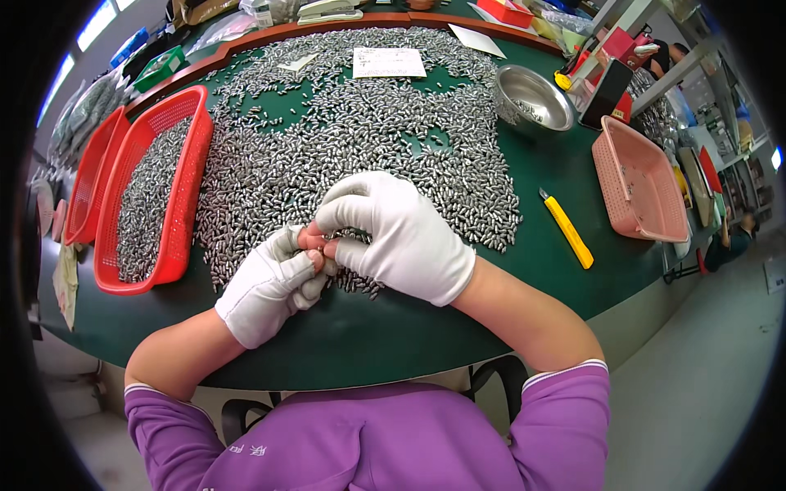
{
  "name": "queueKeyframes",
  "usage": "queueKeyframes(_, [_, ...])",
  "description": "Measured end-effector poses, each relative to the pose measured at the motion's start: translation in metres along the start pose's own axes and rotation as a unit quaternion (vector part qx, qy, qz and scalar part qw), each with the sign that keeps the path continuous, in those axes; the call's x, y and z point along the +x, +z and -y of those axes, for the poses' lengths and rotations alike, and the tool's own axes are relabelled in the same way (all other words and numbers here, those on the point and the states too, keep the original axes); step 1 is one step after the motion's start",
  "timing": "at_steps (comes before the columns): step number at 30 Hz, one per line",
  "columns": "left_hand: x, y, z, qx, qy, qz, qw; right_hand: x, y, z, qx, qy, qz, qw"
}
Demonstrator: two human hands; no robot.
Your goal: Picking and sorting small metal studs or screws from a large pile on a workbench into containers.
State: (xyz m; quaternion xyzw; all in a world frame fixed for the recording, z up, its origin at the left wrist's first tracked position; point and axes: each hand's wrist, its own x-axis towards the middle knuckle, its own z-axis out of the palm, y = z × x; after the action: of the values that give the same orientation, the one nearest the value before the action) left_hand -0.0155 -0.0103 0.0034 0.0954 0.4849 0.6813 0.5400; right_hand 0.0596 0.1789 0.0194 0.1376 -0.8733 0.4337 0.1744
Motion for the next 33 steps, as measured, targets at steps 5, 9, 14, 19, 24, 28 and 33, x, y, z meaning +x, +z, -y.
queueKeyframes(5, [0.000, 0.002, -0.001, 0.009, -0.012, 0.002, 1.000, 0.003, -0.001, -0.001, -0.048, -0.094, 0.006, 0.994])
queueKeyframes(9, [0.003, 0.004, -0.002, 0.012, -0.011, 0.008, 1.000, 0.010, -0.023, 0.006, -0.180, -0.142, -0.060, 0.971])
queueKeyframes(14, [0.001, 0.001, -0.003, 0.007, -0.003, -0.005, 1.000, -0.009, -0.124, -0.003, -0.551, 0.067, -0.312, 0.771])
queueKeyframes(19, [0.003, 0.004, -0.002, -0.013, -0.007, -0.003, 1.000, -0.099, -0.244, -0.057, -0.520, 0.449, -0.327, 0.649])
queueKeyframes(24, [0.004, 0.004, -0.004, -0.017, -0.011, -0.012, 1.000, -0.079, -0.219, -0.063, -0.528, 0.308, -0.382, 0.694])
queueKeyframes(28, [0.003, 0.002, -0.004, -0.023, -0.015, -0.011, 1.000, -0.021, -0.131, -0.040, -0.380, 0.045, -0.289, 0.878])
queueKeyframes(33, [0.002, 0.001, -0.005, -0.018, -0.021, -0.010, 1.000, 0.003, -0.045, -0.020, -0.271, -0.035, 0.000, 0.962])
